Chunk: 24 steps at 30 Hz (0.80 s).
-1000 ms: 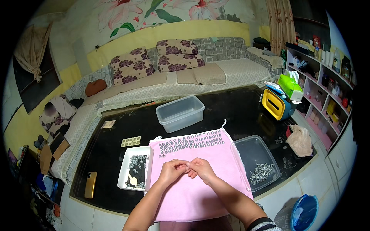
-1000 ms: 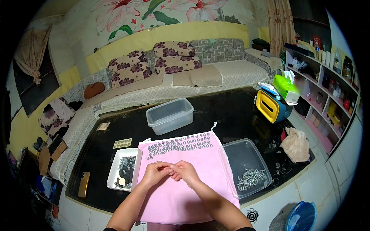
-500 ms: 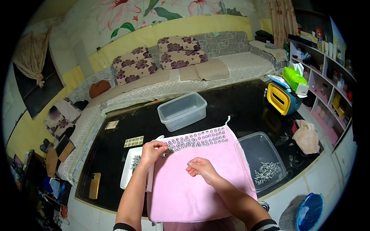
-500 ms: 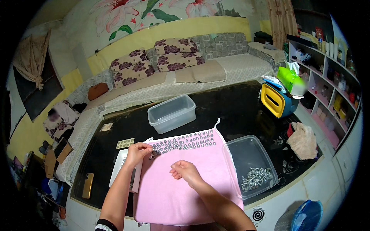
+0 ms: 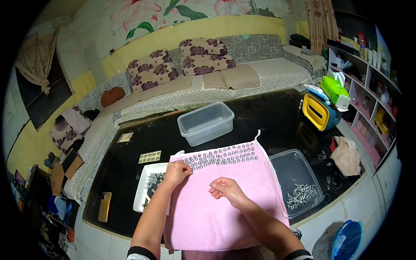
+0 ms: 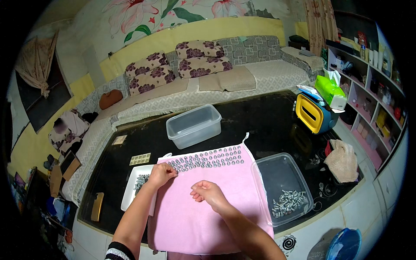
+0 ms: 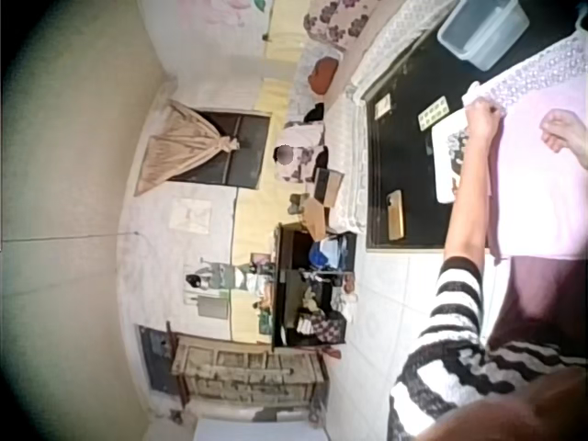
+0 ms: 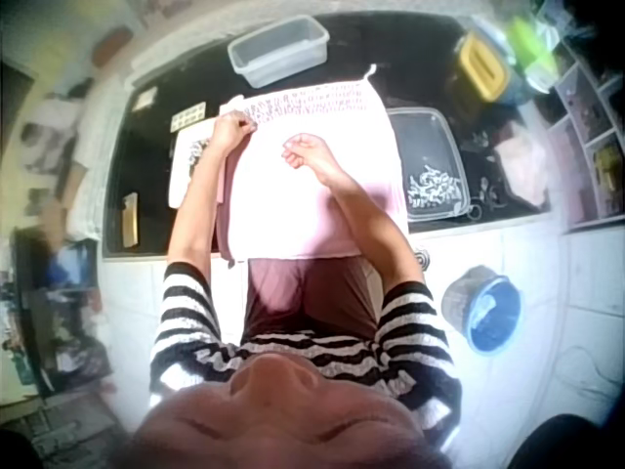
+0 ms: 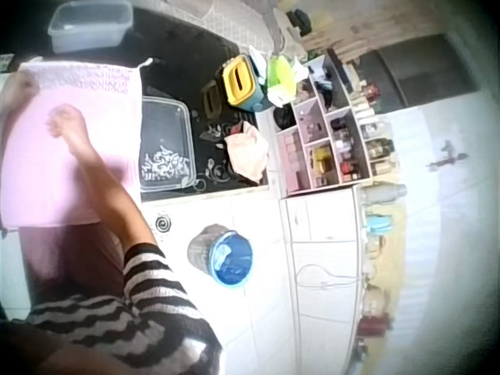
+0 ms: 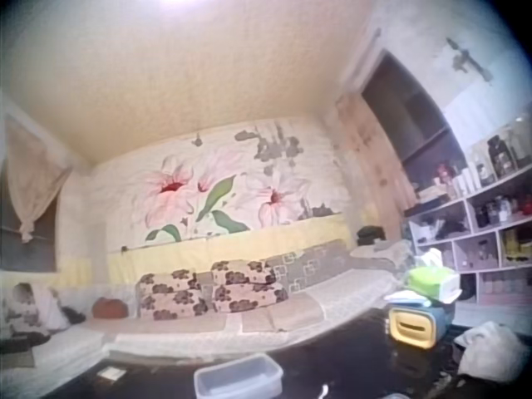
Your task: The person assembles small metal and plastic components by hand, picking pieces from a tray and a container and fitting them together on a pink cloth over a table.
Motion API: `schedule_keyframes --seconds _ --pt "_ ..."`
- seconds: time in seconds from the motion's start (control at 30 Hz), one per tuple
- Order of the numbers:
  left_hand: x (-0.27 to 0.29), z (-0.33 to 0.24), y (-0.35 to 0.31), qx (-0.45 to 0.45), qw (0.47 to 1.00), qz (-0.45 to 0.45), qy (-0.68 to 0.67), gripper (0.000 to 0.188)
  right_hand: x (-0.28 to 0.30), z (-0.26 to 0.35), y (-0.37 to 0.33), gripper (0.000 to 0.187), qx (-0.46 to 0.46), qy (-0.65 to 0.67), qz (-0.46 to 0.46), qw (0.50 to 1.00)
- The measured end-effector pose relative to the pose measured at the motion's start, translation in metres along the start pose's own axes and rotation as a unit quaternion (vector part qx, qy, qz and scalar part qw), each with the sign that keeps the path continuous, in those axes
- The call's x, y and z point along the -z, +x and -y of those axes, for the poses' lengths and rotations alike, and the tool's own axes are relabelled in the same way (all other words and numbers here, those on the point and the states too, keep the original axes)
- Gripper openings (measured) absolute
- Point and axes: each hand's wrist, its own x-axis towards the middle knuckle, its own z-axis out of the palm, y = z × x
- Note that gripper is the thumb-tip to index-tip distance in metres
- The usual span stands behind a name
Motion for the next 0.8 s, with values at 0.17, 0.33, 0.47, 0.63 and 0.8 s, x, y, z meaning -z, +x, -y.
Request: schedule_keyframes --seconds 0.17,0.33,0.47,0.63,0.8 --pt "0.0 -0.001 -0.001 -0.009 1.0 -0.011 0.013 0.011 0.001 -0.001 0.001 0.013 0.005 -0.005 0.003 1.0" --pt "-0.003 0.001 -0.003 -0.031 0.999 -0.016 0.024 0.011 0.001 -0.004 0.0 0.016 0.001 -0.008 0.006 1.0" --pt "0.008 -0.024 -0.013 -0.045 0.995 -0.074 -0.04 0.012 0.005 -0.009 0.004 0.017 0.013 0.006 0.001 1.0" --pt "0.008 -0.067 -0.068 0.024 0.986 -0.004 -0.164 0.018 0.004 -0.016 0.007 0.017 0.02 0.009 0.019 1.0" --pt "-0.022 -0.075 -0.104 0.009 0.989 -0.011 -0.147 0.016 0.014 -0.011 -0.009 0.012 0.058 -0.061 -0.004 0.996"
